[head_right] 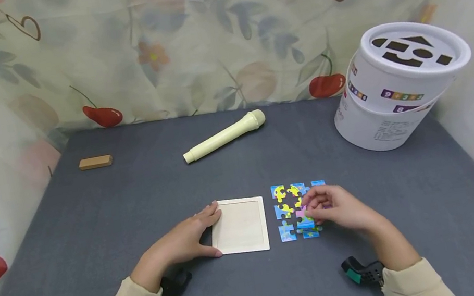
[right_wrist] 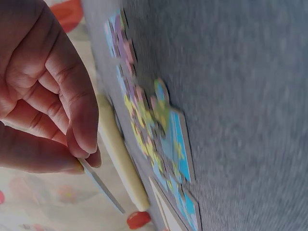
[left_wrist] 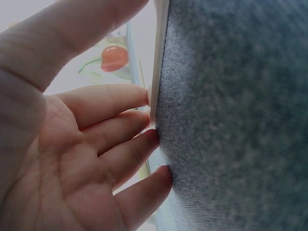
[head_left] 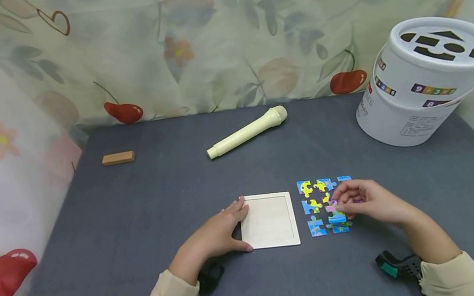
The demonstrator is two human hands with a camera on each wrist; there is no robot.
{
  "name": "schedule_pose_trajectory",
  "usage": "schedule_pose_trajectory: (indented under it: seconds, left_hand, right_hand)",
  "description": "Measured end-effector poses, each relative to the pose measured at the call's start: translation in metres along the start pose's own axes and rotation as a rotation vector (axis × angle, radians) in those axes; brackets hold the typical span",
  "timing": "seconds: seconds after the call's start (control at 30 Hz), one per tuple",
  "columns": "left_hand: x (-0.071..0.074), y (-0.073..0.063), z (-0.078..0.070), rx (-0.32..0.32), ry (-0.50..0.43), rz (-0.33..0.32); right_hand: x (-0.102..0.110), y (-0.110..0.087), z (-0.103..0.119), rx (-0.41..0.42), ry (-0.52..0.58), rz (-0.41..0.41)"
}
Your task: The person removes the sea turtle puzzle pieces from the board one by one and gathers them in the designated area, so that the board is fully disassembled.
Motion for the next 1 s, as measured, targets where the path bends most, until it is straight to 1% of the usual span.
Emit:
schedule_pose_trajectory:
  seconds: [0.13,0.4,0.5,0.63,0.83,1.0]
  left_hand:
    - [-0.001,0.0,0.0,0.002,0.002,0.002]
    - [0.001,0.0,-0.001,-0.003,-0.007,-0.001]
    - [0.001,0.0,-0.001,0.002,-0.009,0.001]
    - [0.001,0.0,-0.002,0.008,-0.005,0.001]
    - [0.0,0.001,-0.001,0.007,-0.001,0.001]
    - [0.001,0.001,-0.002,0.006,0.001,0.001]
  right_hand:
    - [0.006,-0.009,-0.009,-0.041,0.008,-0.023]
    - [0.021,-0.024,-0.028,-0.13,0.028,-0.1]
    - [0.024,-0.027,-0.033,-0.133,0.023,-0.113]
    - [0.027,-0.029,-0.038,-0.122,0.019,-0.11]
    - [0.031,-0.033,-0.051,-0.173,0.017,-0.088]
    - [0.033,-0.035,-0.056,-0.213,-0.001,-0.059]
Point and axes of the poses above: each hand's wrist, its own y-axis towards the middle knuckle, its own x-axis out of the back of the hand, z = x × y, the point moved 9 cm from there along y, towards the middle knuckle, and after that the axes turned 6 degrees about z, right-handed, at the moved point
